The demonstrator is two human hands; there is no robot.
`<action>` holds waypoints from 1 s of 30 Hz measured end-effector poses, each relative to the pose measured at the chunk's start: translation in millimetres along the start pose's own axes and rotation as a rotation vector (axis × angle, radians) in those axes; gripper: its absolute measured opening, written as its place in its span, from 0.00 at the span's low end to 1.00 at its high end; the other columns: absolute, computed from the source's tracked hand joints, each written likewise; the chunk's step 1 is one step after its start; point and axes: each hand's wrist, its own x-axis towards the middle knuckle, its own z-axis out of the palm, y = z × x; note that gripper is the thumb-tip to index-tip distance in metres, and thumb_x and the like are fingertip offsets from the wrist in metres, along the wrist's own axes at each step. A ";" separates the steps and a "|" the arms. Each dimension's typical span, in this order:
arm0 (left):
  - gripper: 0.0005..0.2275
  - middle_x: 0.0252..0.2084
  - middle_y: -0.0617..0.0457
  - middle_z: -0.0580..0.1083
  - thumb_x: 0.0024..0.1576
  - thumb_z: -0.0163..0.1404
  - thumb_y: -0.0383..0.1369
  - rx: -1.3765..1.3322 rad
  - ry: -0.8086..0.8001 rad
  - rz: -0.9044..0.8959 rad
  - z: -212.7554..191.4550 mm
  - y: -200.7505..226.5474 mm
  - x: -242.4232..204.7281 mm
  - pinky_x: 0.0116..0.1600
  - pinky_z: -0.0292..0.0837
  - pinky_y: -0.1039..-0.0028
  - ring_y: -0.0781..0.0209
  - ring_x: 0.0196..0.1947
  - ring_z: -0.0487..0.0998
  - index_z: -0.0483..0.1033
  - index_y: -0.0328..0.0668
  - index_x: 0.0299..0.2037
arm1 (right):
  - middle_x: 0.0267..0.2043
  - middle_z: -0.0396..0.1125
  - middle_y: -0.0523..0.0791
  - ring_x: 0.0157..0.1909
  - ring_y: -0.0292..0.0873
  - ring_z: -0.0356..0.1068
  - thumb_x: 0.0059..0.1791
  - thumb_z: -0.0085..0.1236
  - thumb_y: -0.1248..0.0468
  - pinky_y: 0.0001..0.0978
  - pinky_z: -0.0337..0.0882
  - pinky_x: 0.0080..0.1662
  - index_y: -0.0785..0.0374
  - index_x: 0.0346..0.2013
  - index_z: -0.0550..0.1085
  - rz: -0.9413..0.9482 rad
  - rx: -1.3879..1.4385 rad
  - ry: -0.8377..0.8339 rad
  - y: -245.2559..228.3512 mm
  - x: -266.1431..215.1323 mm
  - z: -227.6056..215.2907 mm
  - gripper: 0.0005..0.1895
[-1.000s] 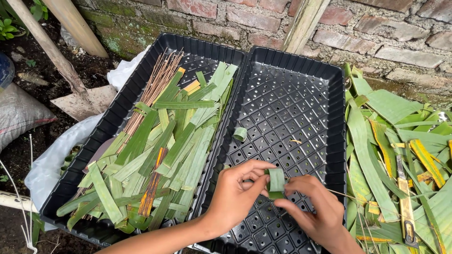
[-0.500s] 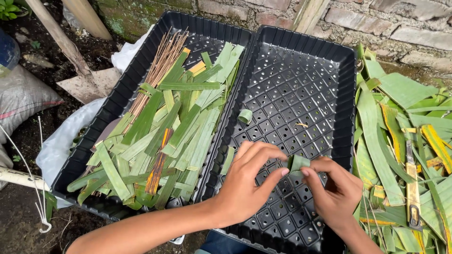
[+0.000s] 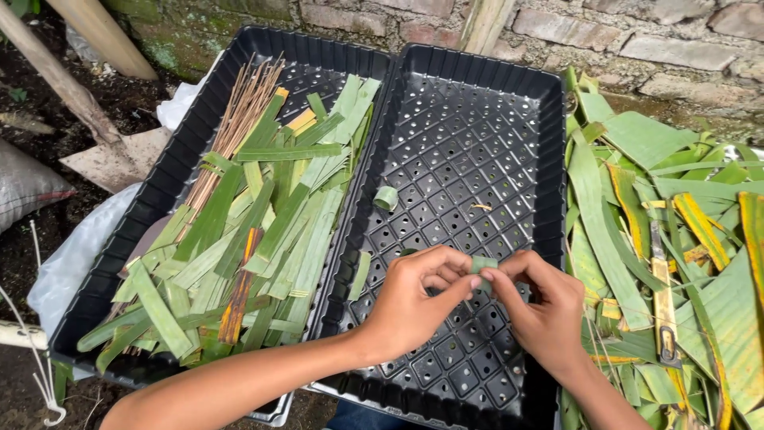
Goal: The person folds and secures long green leaves into small, cylindrical shapes using thin wooden splinters. The person gathers leaves from a large pile in a black tray, rolls them, and fixes each one with a splinter before placing the finished wrappers back into a tray.
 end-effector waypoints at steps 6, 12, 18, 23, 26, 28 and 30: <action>0.07 0.40 0.48 0.83 0.58 0.56 0.27 -0.009 0.092 -0.125 -8.4 -11.3 23.2 0.37 0.82 0.81 0.61 0.34 0.86 0.80 0.37 0.45 | 0.32 0.69 0.43 0.30 0.37 0.65 0.56 0.50 0.65 0.27 0.65 0.34 0.62 0.39 0.73 0.020 -0.083 -0.235 20.4 14.6 -12.0 0.05; 0.01 0.33 0.53 0.80 0.58 0.56 0.26 0.036 0.164 -0.161 -13.4 -21.1 36.5 0.44 0.78 0.83 0.67 0.36 0.84 0.79 0.41 0.38 | 0.46 0.63 0.44 0.42 0.49 0.65 0.52 0.56 0.50 0.44 0.71 0.36 0.57 0.45 0.68 -0.278 -0.816 -0.539 49.4 1.7 9.4 0.17; 0.00 0.30 0.58 0.81 0.59 0.56 0.28 0.145 0.187 -0.147 -8.9 -30.6 52.4 0.30 0.62 0.85 0.78 0.31 0.75 0.79 0.45 0.36 | 0.29 0.61 0.43 0.28 0.49 0.66 0.41 0.52 0.72 0.42 0.67 0.28 0.57 0.33 0.66 -0.283 -0.754 -0.455 70.4 -1.5 17.3 0.10; 0.00 0.31 0.57 0.81 0.59 0.55 0.28 0.137 0.145 -0.053 -5.5 -24.2 61.8 0.36 0.69 0.83 0.74 0.33 0.78 0.78 0.43 0.37 | 0.34 0.69 0.41 0.22 0.44 0.63 0.56 0.46 0.64 0.36 0.63 0.25 0.57 0.41 0.70 0.022 -0.390 -0.284 21.3 22.9 -19.7 0.03; 0.02 0.33 0.55 0.82 0.59 0.55 0.28 0.125 0.105 -0.001 1.4 -16.2 61.1 0.37 0.74 0.82 0.72 0.34 0.80 0.79 0.41 0.38 | 0.33 0.70 0.38 0.22 0.38 0.62 0.56 0.48 0.65 0.30 0.59 0.25 0.57 0.42 0.74 -0.044 -0.399 -0.118 10.5 24.7 -17.8 0.05; 0.03 0.34 0.55 0.83 0.59 0.55 0.29 0.114 0.091 0.035 4.2 -11.6 62.1 0.36 0.75 0.83 0.72 0.34 0.80 0.79 0.40 0.39 | 0.32 0.70 0.37 0.24 0.37 0.63 0.56 0.48 0.66 0.30 0.59 0.24 0.56 0.40 0.73 -0.084 -0.456 -0.066 8.7 25.8 -16.4 0.05; 0.04 0.34 0.55 0.82 0.59 0.55 0.30 0.140 0.081 0.071 3.7 -9.4 63.3 0.39 0.78 0.81 0.69 0.35 0.82 0.79 0.40 0.41 | 0.29 0.70 0.34 0.18 0.34 0.58 0.56 0.49 0.64 0.29 0.52 0.20 0.54 0.41 0.74 -0.108 -0.539 -0.019 8.8 26.5 -16.1 0.05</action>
